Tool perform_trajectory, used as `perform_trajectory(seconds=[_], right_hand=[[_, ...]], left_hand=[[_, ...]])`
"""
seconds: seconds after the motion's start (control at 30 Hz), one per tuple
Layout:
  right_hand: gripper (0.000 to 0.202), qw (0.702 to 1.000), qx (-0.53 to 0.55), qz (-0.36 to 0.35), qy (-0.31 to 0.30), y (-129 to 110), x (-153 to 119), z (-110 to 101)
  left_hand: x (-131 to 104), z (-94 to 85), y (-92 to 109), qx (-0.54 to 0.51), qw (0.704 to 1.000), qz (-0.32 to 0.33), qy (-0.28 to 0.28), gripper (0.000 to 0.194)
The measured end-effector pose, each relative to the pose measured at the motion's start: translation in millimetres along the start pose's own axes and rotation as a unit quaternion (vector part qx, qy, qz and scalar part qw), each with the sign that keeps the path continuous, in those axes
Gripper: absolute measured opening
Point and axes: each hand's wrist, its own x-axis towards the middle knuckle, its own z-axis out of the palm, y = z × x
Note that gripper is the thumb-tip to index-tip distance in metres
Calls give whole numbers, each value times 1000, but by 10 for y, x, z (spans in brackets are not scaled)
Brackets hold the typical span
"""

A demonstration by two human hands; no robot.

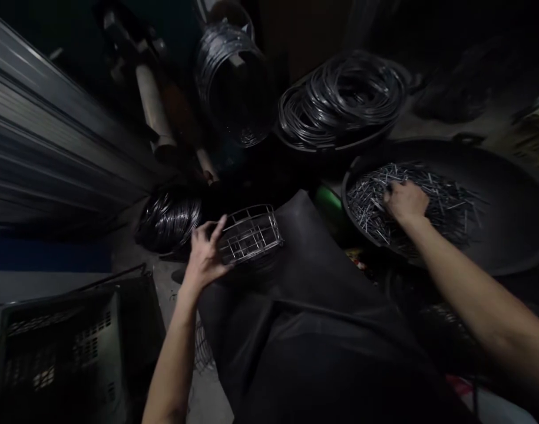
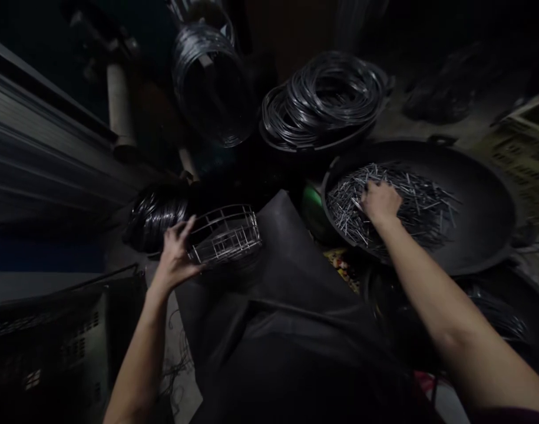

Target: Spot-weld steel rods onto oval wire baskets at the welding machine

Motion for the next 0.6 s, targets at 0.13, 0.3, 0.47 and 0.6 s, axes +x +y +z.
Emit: perform_trajectory(seconds=[0.13,0.3,0.47,0.6], right_hand=[[19,997,35,-64,-19,-269,138,-41],[29,996,84,-35,-12,-680,482,121],[31,997,35,-21,-65,-543,408,200],[30,990,-17,-41,-131,-522,217,245]], left_hand=[[12,382,12,12,999,-25,-45,105],[-7,399,-79,-41,996,-48,-67,117],[-112,391,-166,-97,992,-65,-52,121],[-183,385,-190,-108,990,-90,-24,122]])
